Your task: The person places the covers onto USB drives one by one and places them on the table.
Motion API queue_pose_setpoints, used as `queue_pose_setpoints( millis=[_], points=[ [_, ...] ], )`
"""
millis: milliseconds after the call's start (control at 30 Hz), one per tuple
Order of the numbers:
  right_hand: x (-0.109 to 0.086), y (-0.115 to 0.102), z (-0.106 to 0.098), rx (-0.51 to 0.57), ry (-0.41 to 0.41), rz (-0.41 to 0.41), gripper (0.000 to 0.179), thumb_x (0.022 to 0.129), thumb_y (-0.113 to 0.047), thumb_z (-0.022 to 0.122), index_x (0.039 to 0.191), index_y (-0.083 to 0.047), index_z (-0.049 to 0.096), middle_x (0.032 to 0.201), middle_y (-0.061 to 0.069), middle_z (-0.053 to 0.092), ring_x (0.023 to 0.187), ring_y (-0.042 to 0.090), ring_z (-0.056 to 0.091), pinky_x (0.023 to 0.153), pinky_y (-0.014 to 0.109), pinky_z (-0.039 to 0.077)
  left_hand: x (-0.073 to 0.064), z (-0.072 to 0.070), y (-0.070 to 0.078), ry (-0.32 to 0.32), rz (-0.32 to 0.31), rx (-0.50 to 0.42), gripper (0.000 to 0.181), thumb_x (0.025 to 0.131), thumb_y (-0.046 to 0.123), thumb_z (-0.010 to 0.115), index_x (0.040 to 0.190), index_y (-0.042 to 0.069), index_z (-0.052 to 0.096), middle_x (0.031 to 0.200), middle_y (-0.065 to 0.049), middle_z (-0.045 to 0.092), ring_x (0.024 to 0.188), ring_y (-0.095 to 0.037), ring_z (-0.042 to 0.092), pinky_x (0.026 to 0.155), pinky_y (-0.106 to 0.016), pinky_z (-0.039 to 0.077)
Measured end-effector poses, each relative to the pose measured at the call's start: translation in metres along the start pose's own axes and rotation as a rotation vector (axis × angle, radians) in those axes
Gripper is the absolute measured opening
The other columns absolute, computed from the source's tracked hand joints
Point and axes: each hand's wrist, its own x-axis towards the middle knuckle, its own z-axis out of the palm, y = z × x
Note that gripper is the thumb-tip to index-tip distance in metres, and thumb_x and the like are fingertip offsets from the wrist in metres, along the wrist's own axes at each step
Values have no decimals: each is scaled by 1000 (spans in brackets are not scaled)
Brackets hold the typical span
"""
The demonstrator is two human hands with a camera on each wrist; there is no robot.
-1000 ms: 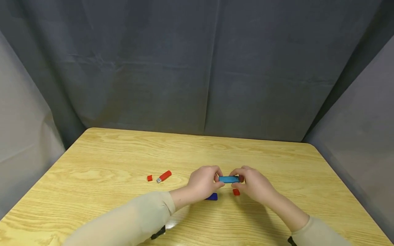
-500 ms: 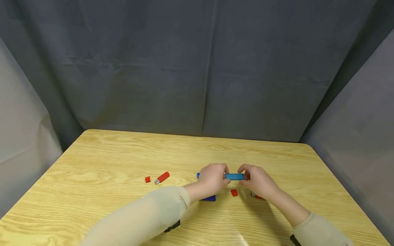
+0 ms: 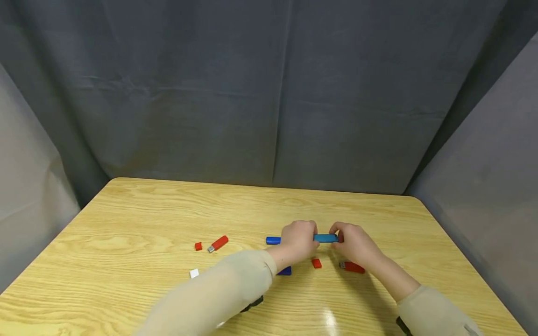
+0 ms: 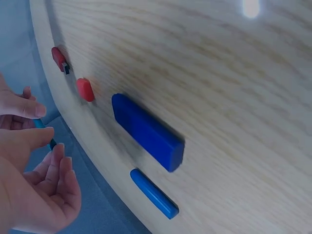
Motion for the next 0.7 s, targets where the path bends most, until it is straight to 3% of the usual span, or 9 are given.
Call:
queue_pose_setpoints(
  millis=[133,433,700],
  points=[
    [2,5,1,-15,10,-1,16,81,1,66,96,1,61,66,4,51,55,15,42,54,27,36,5,4,5,-11,-8,65,13,86,29,67,88,17,63,79,6,63,69,-7,56,56,-23,43],
    [8,12,4,-49,-3,-17,19,81,2,65,99,4,62,68,5,53,57,15,43,55,27,37,14,12,9,-18,-31,118,9,86,24,65,84,16,63,79,4,64,72,-10,60,57,-27,46],
    [13,12,7,-81,-14,3,28,82,0,65,108,5,58,72,5,55,60,15,45,57,28,39,17,15,9,-37,-58,160,8,88,24,63,90,16,64,82,5,65,71,-10,59,57,-25,47]
  ],
)
